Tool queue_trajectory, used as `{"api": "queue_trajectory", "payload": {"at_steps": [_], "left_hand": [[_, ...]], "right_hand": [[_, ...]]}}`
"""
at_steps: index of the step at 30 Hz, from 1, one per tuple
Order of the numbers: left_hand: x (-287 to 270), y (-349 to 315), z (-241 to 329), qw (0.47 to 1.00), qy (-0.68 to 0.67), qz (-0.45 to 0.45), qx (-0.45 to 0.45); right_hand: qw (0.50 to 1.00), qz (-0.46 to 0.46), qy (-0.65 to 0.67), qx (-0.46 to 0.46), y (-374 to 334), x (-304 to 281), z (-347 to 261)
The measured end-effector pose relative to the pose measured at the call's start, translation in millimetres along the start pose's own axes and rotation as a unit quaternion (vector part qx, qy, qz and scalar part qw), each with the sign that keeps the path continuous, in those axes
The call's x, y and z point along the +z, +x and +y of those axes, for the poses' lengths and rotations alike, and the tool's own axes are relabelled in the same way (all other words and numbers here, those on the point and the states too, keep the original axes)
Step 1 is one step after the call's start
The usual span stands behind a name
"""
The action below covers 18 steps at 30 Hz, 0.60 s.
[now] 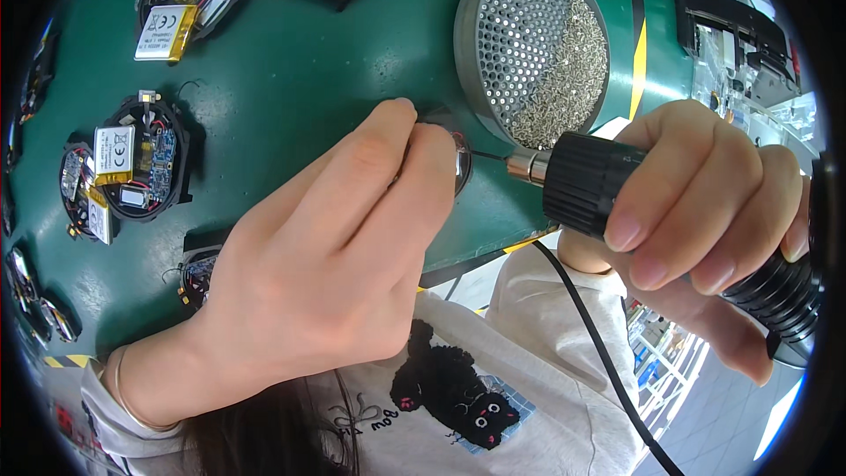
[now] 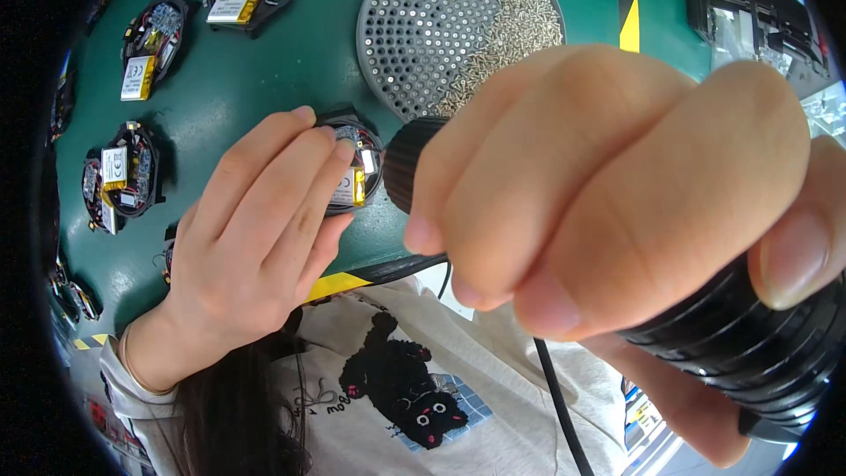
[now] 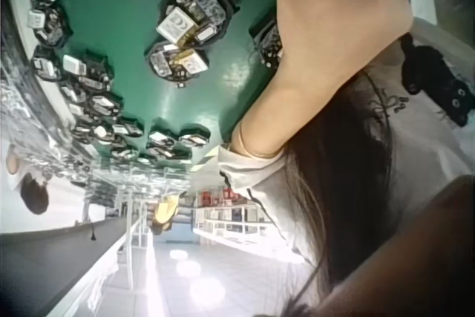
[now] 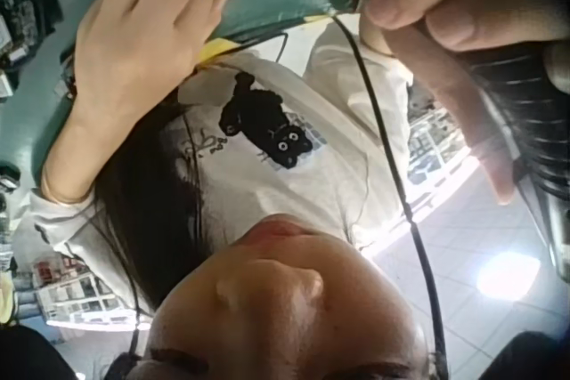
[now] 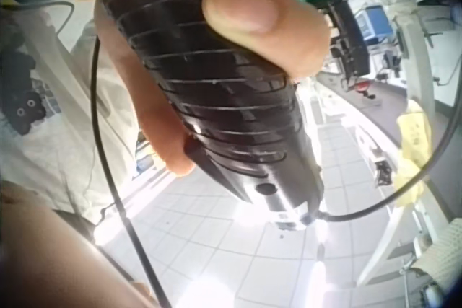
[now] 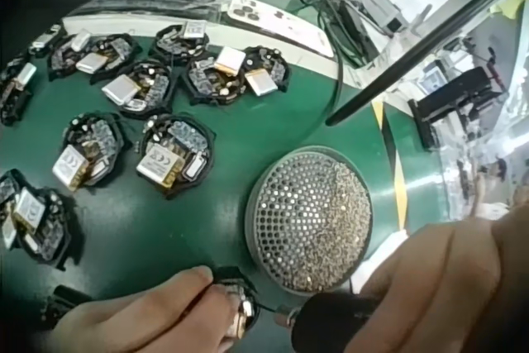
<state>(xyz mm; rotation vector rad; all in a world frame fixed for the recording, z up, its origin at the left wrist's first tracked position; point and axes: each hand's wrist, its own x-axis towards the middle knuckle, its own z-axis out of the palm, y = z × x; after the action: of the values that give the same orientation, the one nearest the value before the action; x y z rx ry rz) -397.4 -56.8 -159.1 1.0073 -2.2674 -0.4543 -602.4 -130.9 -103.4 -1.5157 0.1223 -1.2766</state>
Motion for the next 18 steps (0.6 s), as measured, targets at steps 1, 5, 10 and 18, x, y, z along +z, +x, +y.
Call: {"api": "queue_trajectory", "payload": {"at_steps": [1,5,10,18], "left_hand": [[1,-1,0,1.0,0.0,0.005,-0.003],[1,1,2,1.0,-0.011,0.002,-0.015],[10,-1,4,1.0,-0.007,0.025,0.008],[11,-2,3,0.999,0.004,0.033,0.004]], "right_hand": [[1.0,-0.021,-0.004,0.01,0,-1,1],[0.999,-0.03,-0.009,0.011,0,0,5],[0.998,-0.04,-0.038,0.023,-6,5,1],[0.992,-0.113,-0.046,-0.014,-4,14,11]]}}
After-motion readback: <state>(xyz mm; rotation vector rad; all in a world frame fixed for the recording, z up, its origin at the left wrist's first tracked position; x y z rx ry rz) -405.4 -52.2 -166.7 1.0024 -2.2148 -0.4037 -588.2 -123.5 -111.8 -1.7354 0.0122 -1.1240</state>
